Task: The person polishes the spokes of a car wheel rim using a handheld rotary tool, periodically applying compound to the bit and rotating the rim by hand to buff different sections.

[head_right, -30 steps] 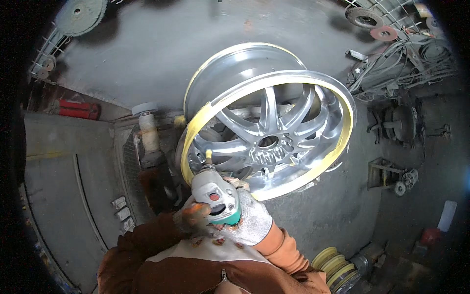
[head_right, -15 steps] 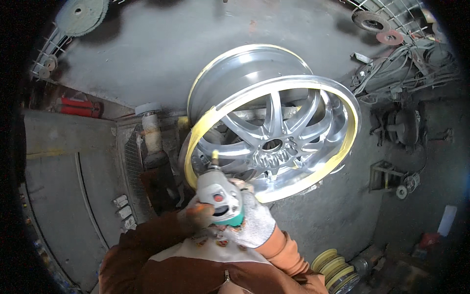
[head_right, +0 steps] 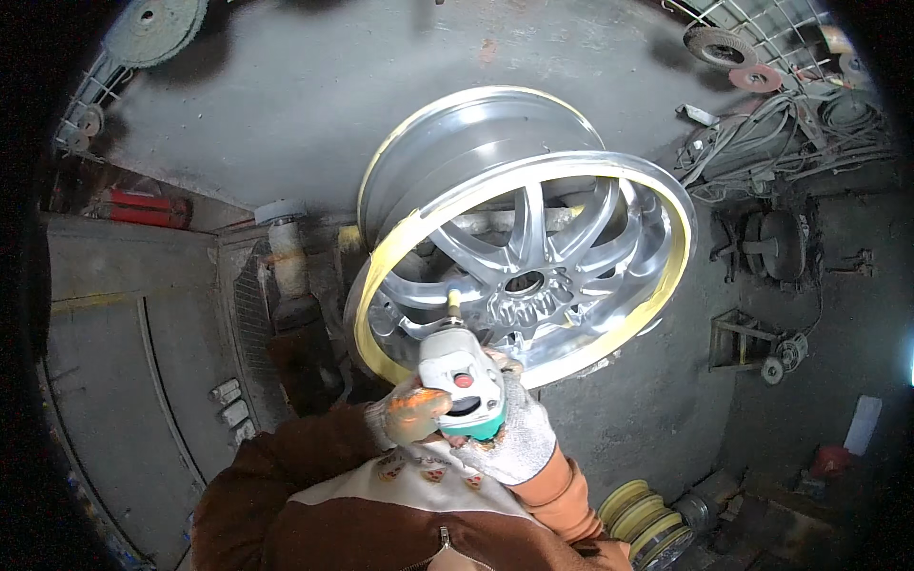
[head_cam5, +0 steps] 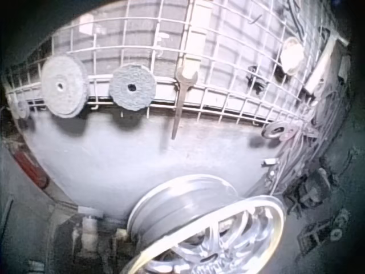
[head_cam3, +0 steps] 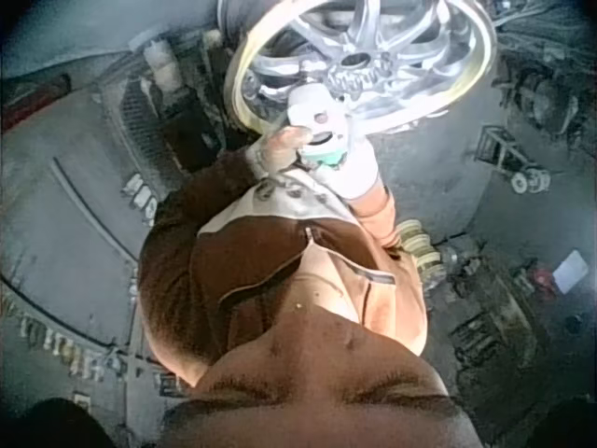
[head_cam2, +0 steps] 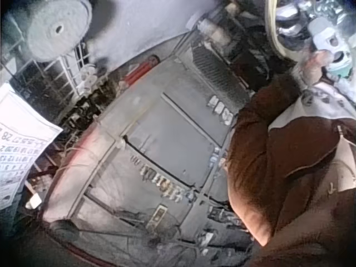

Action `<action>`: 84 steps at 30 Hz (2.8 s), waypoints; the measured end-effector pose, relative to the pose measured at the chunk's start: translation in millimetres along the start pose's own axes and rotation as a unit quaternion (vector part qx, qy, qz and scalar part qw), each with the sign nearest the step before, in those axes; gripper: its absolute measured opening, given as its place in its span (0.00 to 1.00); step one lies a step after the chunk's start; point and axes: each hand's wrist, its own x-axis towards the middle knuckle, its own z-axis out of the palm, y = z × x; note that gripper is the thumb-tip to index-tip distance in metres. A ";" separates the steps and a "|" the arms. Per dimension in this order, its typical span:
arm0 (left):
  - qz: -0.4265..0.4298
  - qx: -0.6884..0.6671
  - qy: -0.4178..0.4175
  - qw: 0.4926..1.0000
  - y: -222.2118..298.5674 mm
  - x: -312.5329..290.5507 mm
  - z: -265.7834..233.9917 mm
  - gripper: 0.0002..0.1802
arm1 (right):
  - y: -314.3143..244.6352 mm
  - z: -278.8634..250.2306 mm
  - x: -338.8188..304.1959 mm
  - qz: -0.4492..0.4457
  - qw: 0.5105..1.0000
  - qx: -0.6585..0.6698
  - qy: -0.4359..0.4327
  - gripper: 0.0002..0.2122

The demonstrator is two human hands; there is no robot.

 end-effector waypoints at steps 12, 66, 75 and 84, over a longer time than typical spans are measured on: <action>0.035 -0.045 -0.109 0.992 7.9 -13.4 -8.3 0.32 | -3.4 11.3 6.1 -0.054 0.996 -0.070 0.007 0.34; -0.006 -0.004 -0.001 1.000 -3.2 19.1 7.9 0.42 | 13.3 -19.8 3.2 -0.106 0.974 -0.198 0.009 0.35; 0.038 0.057 -0.052 0.996 -10.3 10.9 3.6 0.43 | 11.9 -11.8 -9.9 -0.024 0.996 -0.079 0.019 0.37; 0.036 0.036 -0.046 0.998 -9.6 10.2 9.5 0.42 | 14.9 -15.1 -12.4 -0.046 0.991 -0.123 0.013 0.36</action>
